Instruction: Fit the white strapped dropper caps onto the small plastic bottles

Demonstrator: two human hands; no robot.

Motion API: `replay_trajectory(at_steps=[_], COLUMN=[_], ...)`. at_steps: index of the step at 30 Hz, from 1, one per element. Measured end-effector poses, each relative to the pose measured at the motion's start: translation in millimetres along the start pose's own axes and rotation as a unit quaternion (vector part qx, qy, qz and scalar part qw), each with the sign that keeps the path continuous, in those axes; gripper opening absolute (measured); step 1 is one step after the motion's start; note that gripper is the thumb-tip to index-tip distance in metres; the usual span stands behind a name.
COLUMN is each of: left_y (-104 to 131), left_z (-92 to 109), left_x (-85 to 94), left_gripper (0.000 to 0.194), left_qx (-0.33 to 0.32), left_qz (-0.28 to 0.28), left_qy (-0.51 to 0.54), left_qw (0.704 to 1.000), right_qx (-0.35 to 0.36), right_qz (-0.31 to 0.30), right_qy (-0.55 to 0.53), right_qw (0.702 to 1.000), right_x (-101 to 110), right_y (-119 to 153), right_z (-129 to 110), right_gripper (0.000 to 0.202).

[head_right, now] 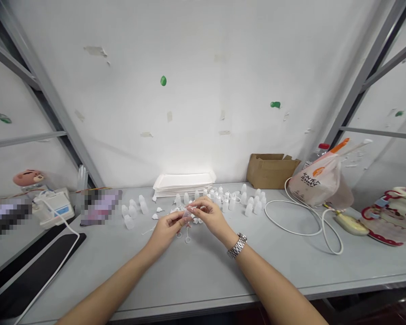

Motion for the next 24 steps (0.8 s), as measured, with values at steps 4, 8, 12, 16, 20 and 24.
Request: replay_trajectory(at_steps=[4, 8, 12, 16, 20, 24], left_y=[1, 1, 0, 1, 1, 1], left_z=[-1, -2, -2, -2, -1, -1], left_x=[-0.8, 0.0, 0.7, 1.0, 0.7, 1.6], left_gripper=[0.032, 0.029, 0.023, 0.02, 0.02, 0.021], left_qx=[-0.004, -0.008, -0.024, -0.04, -0.042, -0.043], left_qz=[-0.008, -0.003, 0.01, 0.026, 0.026, 0.024], left_qy=[-0.009, -0.013, -0.031, -0.049, -0.037, -0.035], left_qw=[1.0, 1.0, 0.999, 0.998, 0.998, 0.998], right_qx=[-0.02, -0.047, -0.062, -0.07, -0.086, -0.087], right_qz=[-0.003, -0.022, -0.06, -0.073, -0.064, -0.052], right_qy=[-0.008, -0.036, -0.074, -0.095, -0.12, -0.108], right_qw=[1.0, 0.998, 0.994, 0.99, 0.987, 0.989], right_x=[0, 0, -2, -2, -1, -3], right_y=[0, -1, -2, -2, -3, -2], right_z=[-2, 2, 10, 13, 14, 14], right_gripper=[0.017, 0.015, 0.014, 0.017, 0.017, 0.018])
Point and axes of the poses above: each hand's wrist, its own y-axis away from the middle knuckle, its own x-axis out of the back of the hand, z = x × y, the point moved 4 cm from there along -y, towards the middle knuckle, and after that the axes turned 3 degrees about z, right-handed, at the moved point
